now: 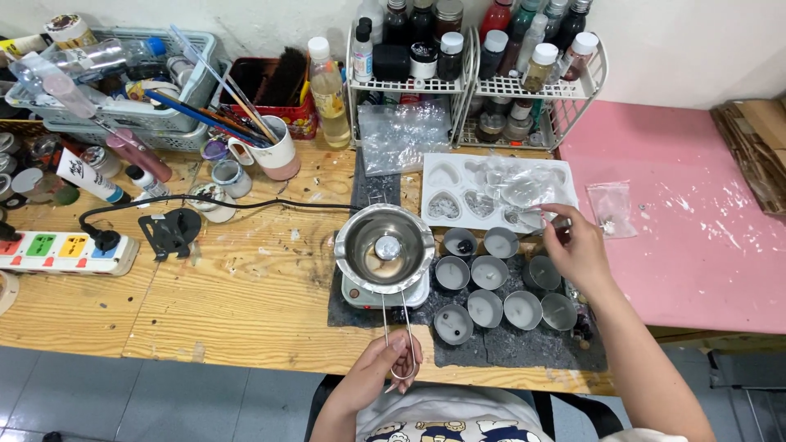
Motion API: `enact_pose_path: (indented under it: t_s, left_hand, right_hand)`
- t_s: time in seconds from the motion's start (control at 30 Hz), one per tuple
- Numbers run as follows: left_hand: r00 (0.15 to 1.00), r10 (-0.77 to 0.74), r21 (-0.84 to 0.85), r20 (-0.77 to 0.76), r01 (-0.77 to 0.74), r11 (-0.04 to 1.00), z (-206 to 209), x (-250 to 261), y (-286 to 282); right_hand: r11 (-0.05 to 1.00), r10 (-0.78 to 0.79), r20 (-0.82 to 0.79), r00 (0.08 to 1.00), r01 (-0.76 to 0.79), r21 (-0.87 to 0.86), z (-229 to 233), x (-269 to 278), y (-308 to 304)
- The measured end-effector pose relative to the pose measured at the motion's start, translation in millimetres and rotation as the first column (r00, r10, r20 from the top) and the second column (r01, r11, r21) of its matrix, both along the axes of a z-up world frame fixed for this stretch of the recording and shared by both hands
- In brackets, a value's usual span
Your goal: Preparing small metal candle molds by adding wicks or decorative elements using tweezers.
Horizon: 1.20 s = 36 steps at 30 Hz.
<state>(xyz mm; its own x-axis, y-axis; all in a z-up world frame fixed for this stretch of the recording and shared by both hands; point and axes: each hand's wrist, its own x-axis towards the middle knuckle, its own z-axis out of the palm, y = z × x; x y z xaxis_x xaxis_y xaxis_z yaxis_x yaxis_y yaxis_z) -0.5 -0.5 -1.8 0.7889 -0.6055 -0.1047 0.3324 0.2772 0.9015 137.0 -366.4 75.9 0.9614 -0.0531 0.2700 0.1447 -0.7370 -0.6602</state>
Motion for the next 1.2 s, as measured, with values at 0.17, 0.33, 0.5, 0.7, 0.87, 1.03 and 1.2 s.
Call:
enact_pose_path:
  t_s: [0.17,0.33,0.5,0.7,0.87,1.03,1.2]
  left_hand:
    - [1.0,0.007,-0.042,-0.03,-0.008,0.999,-7,-2,3]
    - [0.999,0.042,-0.027,-0.013,-0.042,0.999,1,-2,2]
    - [0.999,0.033,-0.029,-0.015,-0.034,0.999,3,-2,-1]
    - [0.999,0.05,-0.046,-0.018,-0.051,0.998,2,-3,-3]
    - [0.999,0.041,-0.041,-0.002,-0.041,0.998,1,-4,-2]
    - [0.999,0.038,-0.036,0.01,-0.038,0.999,3,-3,-2]
    - [0.999,0.035,-0.01,-0.006,-0.035,0.999,5,-2,-1]
  right_hand:
    - [0.999,0.015,0.06,0.998,-0.012,-0.049,11,-10,-6]
    - [0.983,0.136,0.339,0.931,-0.169,0.072,67,-23,22]
    - [0.927,0.328,0.186,0.926,-0.353,0.126,115,-9,88]
    - [0.854,0.489,-0.13,0.862,-0.504,-0.129,129,21,165]
    - [0.795,0.528,-0.268,0.806,-0.58,-0.177,111,33,194]
    - [0.786,0.548,-0.278,0.789,-0.6,-0.151,102,31,202]
    - [0.769,0.614,-0.141,0.777,-0.629,-0.114,71,38,192]
